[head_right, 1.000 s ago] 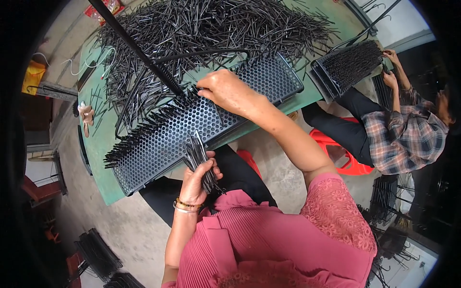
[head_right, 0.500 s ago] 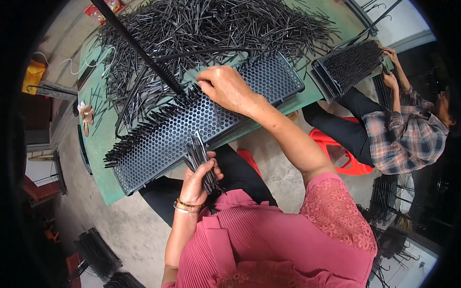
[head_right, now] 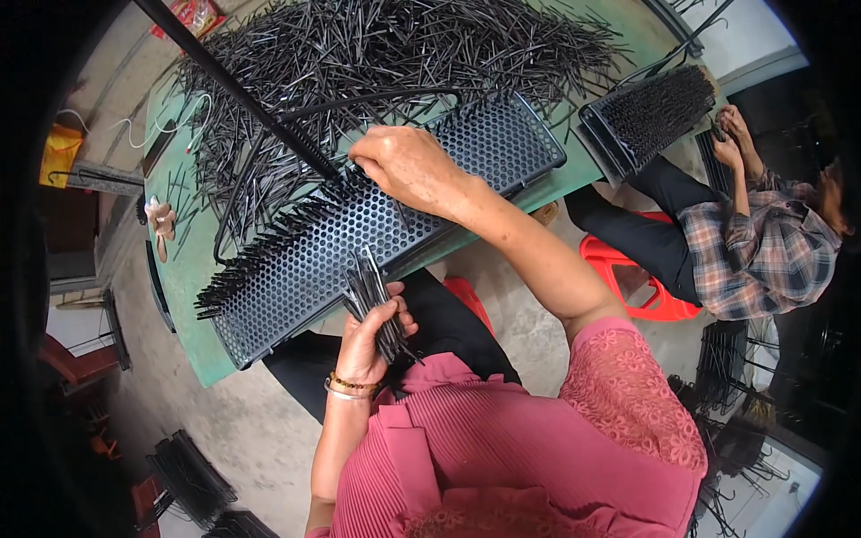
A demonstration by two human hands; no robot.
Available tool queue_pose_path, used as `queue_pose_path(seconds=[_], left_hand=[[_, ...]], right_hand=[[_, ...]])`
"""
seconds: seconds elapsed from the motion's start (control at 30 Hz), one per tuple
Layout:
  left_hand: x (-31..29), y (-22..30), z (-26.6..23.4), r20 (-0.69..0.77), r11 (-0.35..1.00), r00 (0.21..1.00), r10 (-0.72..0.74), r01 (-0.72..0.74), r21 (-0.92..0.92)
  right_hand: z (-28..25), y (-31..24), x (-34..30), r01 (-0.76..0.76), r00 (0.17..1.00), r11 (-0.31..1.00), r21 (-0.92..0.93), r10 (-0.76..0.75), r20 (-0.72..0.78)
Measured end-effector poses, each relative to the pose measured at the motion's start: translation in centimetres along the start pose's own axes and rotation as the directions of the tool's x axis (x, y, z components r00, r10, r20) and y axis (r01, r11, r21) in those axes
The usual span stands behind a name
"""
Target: Inserting bundles of bristles into a perforated metal brush frame.
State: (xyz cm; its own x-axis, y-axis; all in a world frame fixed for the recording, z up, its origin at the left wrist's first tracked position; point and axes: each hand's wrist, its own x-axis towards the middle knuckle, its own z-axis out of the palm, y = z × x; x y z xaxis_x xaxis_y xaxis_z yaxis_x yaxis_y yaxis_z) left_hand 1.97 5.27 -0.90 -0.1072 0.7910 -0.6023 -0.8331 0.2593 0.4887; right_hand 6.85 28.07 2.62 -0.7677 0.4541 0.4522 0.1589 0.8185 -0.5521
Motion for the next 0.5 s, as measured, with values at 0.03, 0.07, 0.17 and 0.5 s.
queue_pose_path(seconds=[0.03, 0.07, 0.17, 0.5], left_hand=[[0.0, 0.0, 0.0, 0.003, 1.000, 1.000, 0.002, -0.002, 0.000], [0.0, 0.0, 0.0, 0.005, 1.000, 1.000, 0.001, -0.001, 0.001], [0.0, -0.1, -0.1, -0.003, 1.000, 1.000, 0.000, 0.000, 0.015], [-0.3, 0.5, 0.6, 0.022, 1.000, 1.000, 0.002, -0.002, -0.025]], right_hand=[[0.0, 0.1, -0.1, 0.012, 1.000, 1.000, -0.002, -0.012, 0.021], [-0.1, 0.0, -0.2, 0.010, 1.000, 1.000, -0.004, -0.010, 0.020], [-0.1, 0.1, -0.3, 0.012, 0.995, 1.000, -0.010, -0.010, 0.099], [-2.5, 0.7, 1.3, 0.010, 0.988, 0.999, 0.039, -0.004, -0.156]])
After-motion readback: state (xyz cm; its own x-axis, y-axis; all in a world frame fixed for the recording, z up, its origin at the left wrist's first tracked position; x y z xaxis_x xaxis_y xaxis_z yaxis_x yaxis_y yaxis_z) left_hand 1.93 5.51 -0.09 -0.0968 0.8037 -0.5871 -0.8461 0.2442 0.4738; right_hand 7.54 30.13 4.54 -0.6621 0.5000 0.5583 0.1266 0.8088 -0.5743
